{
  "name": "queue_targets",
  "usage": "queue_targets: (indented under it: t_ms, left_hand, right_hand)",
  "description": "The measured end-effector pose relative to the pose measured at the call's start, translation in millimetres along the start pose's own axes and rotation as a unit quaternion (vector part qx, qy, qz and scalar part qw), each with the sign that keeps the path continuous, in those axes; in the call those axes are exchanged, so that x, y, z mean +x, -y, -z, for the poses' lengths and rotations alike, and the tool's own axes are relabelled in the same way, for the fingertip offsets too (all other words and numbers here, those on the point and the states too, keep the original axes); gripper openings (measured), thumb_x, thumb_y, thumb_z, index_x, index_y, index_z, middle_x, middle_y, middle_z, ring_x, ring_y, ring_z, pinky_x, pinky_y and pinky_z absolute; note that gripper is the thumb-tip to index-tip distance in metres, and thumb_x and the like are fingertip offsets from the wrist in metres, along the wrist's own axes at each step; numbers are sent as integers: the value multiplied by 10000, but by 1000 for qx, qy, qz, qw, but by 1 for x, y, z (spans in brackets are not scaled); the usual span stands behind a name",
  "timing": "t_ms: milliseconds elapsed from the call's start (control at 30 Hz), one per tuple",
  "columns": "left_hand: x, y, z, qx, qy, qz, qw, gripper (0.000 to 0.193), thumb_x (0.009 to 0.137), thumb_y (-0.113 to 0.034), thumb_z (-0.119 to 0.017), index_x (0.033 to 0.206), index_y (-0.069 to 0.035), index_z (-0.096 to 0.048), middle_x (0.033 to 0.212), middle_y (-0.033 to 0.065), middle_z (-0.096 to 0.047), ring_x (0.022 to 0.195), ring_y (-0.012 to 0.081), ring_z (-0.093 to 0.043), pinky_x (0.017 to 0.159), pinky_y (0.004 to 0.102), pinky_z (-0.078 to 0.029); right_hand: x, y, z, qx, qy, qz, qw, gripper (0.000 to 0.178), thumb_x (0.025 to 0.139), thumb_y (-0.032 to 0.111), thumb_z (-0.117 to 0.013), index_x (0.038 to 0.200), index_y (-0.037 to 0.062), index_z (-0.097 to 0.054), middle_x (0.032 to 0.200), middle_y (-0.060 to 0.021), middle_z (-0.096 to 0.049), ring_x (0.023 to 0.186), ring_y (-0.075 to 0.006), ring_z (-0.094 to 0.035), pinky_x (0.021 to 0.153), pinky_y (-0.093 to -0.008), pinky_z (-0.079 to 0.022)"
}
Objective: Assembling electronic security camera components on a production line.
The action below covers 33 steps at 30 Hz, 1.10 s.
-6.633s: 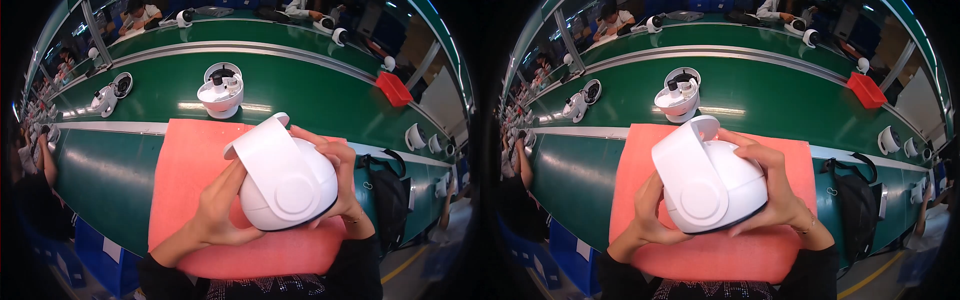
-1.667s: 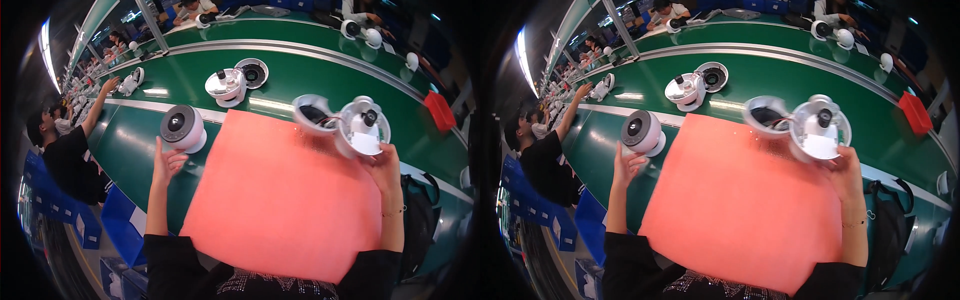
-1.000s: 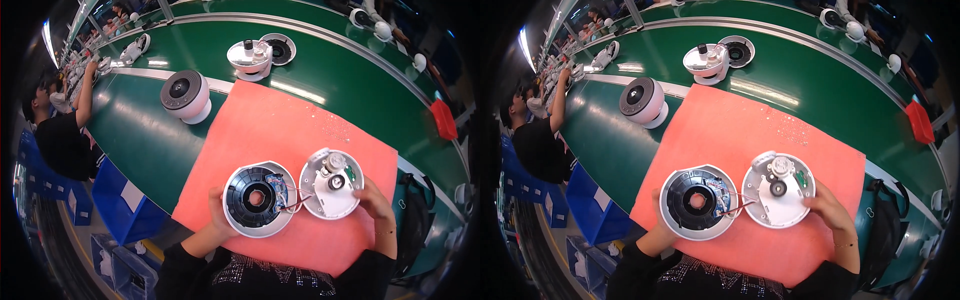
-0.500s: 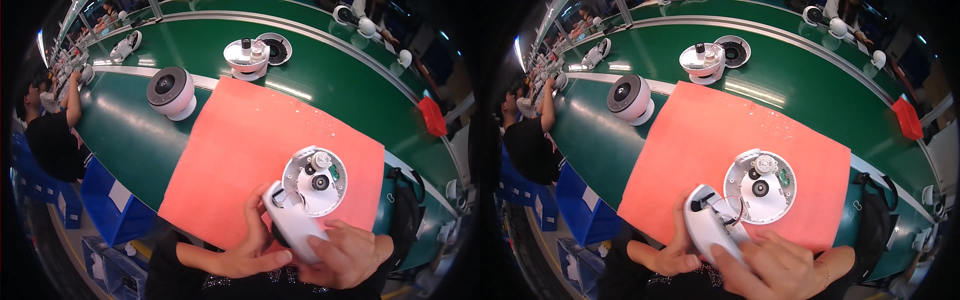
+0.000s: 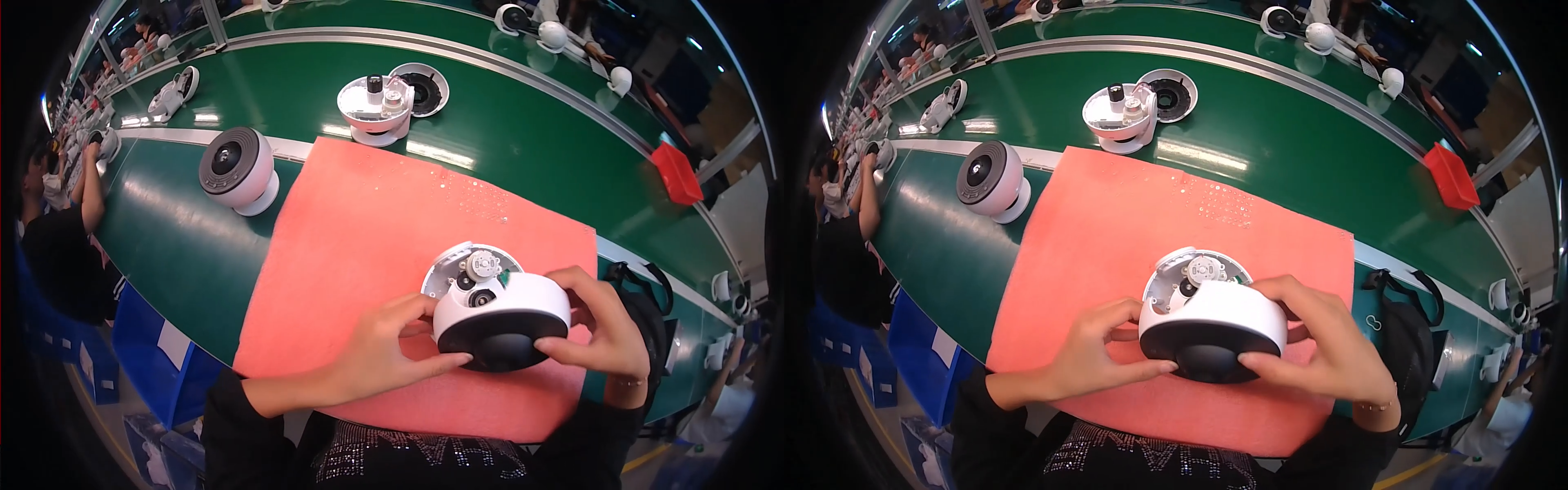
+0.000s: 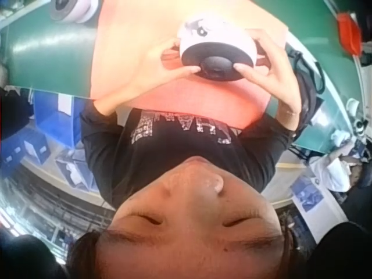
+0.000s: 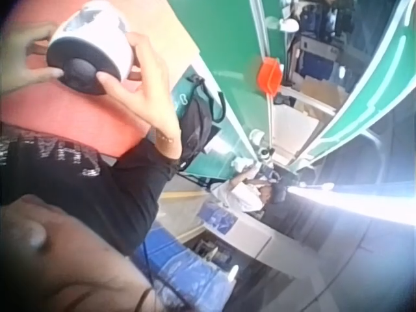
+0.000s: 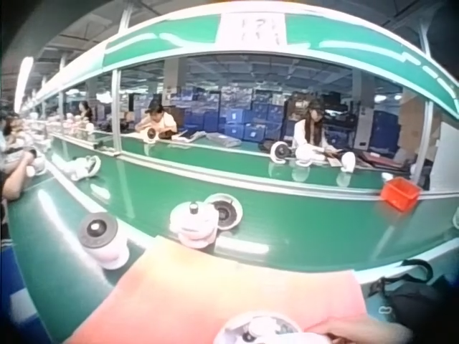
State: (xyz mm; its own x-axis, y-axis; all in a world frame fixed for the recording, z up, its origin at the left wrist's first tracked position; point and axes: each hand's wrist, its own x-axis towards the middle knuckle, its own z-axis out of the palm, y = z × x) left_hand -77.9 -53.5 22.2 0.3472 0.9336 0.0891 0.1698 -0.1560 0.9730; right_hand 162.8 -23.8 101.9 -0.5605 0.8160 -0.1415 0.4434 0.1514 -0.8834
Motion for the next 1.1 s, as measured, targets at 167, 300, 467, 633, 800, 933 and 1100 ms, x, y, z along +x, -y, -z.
queue_targets:
  t_ms: [167, 300, 467, 633, 800, 933, 1100]
  left_hand:
    - [18, 1, 9, -37, 58, 63, 996, 414, 680, -173, -747, 1007, 8, -569, 1056, 116, -555, 903, 179, -593, 735, 292, -535]
    - [20, -5, 15, 59, 21, 22, 998, 435, 669, -224, -759, 958, 37, -566, 927, 121, -557, 784, 174, -602, 687, 276, -535]
    - [22, 11, 45, 187, 45, -48, 980, 484, 652, -291, -767, 935, 37, -551, 943, 140, -527, 762, 232, -597, 663, 310, -517]
    - [25, 31, 90, 161, 24, -89, 983, 523, 700, -336, -707, 1051, 15, -540, 1193, 231, -452, 1010, 340, -551, 847, 388, -454]
    - [5, 84, 112, 113, 117, -129, 978, 618, 824, -439, -482, 1284, -33, -407, 1398, 304, -131, 1311, 444, -103, 1039, 478, -210]
    - [23, 90, 118, 184, 103, -178, 961, 577, 809, -452, -512, 1186, -16, -500, 1406, 311, -18, 1283, 514, -58, 1042, 505, -173]
    - [27, 87, 125, 138, 59, -156, 976, 540, 760, -419, -612, 1079, 14, -565, 1363, 328, -198, 1267, 483, -205, 1016, 486, -257]
  right_hand:
    - [29, -25, 11, 95, 40, -63, 993, 458, 724, 96, -680, 1128, 14, -480, 1025, -80, -562, 918, -144, -568, 764, -277, -492]
    - [35, -34, 14, 170, 59, -61, 982, 438, 742, 59, -666, 1135, 9, -480, 1035, -62, -544, 970, -128, -525, 825, -253, -454]
    - [61, -24, 4, 182, 85, -52, 978, 455, 739, 44, -671, 1144, 0, -470, 1039, -68, -542, 981, -128, -518, 808, -249, -463]
    - [94, -19, -9, 198, 119, -60, 971, 482, 742, 9, -656, 1172, -8, -440, 1040, -92, -542, 984, -128, -514, 768, -224, -479]
    - [120, -14, -28, 255, 119, -54, 958, 480, 745, -18, -638, 1176, -24, -425, 1051, -100, -538, 987, -128, -512, 777, -227, -475]
    - [137, -5, -43, 256, 82, -83, 960, 464, 753, -9, -636, 1169, -16, -430, 1067, -100, -535, 996, -127, -510, 818, -245, -459]
    - [139, -3, -48, 221, 67, -102, 968, 451, 757, 18, -647, 1158, -3, -440, 1057, -92, -548, 1001, -128, -515, 827, -249, -449]
